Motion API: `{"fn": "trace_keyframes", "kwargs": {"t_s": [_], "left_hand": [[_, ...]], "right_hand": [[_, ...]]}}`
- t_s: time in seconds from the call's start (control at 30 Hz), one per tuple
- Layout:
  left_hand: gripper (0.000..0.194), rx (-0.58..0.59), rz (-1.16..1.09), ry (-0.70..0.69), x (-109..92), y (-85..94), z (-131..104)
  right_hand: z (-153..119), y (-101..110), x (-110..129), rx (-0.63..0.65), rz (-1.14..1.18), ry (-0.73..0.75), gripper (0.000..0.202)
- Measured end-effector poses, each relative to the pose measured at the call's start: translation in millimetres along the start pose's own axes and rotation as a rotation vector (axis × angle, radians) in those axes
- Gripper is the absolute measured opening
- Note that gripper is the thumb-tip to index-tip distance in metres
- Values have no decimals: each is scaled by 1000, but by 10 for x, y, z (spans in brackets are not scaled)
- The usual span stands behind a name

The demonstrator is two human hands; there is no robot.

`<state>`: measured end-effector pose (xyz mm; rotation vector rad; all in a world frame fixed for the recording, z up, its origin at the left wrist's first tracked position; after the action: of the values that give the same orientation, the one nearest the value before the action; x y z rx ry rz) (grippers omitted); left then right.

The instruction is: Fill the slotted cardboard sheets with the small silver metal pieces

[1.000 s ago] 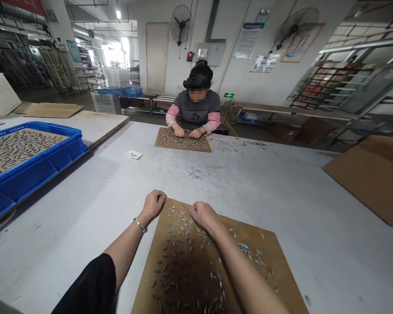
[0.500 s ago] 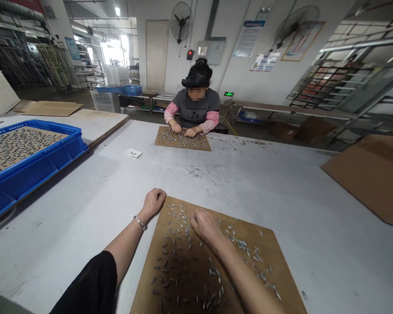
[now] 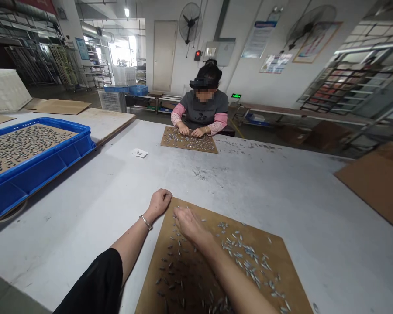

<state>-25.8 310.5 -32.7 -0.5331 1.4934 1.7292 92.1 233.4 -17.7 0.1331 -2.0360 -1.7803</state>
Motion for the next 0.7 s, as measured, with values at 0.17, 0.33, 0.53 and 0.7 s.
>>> {"fn": "trace_keyframes", "kwargs": {"t_s": [0.17, 0.33, 0.53, 0.7], "left_hand": [[23, 0, 0, -3, -2, -5, 4], [23, 7, -7, -8, -19, 22, -1], [22, 4, -14, -1, -8, 37, 24], [22, 1, -11, 1, 2, 45, 27]], "right_hand": [[46, 1, 35, 40, -15, 25, 20], [-138, 374, -435, -126, 102, -83, 22], [-529, 457, -1057, -138, 50, -218, 21], [-490, 136, -904, -81, 36, -174, 21]]}}
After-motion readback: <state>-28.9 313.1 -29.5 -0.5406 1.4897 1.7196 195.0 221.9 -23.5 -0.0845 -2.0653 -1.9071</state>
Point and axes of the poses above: each hand's wrist, its own z-axis towards the middle knuckle, its own y-axis out of the back of the hand, x = y × z, the point moved 8 cm from there along z, towards the middle knuckle, and after that the axes turned 1 degree about -y, right-handed, at the moved point
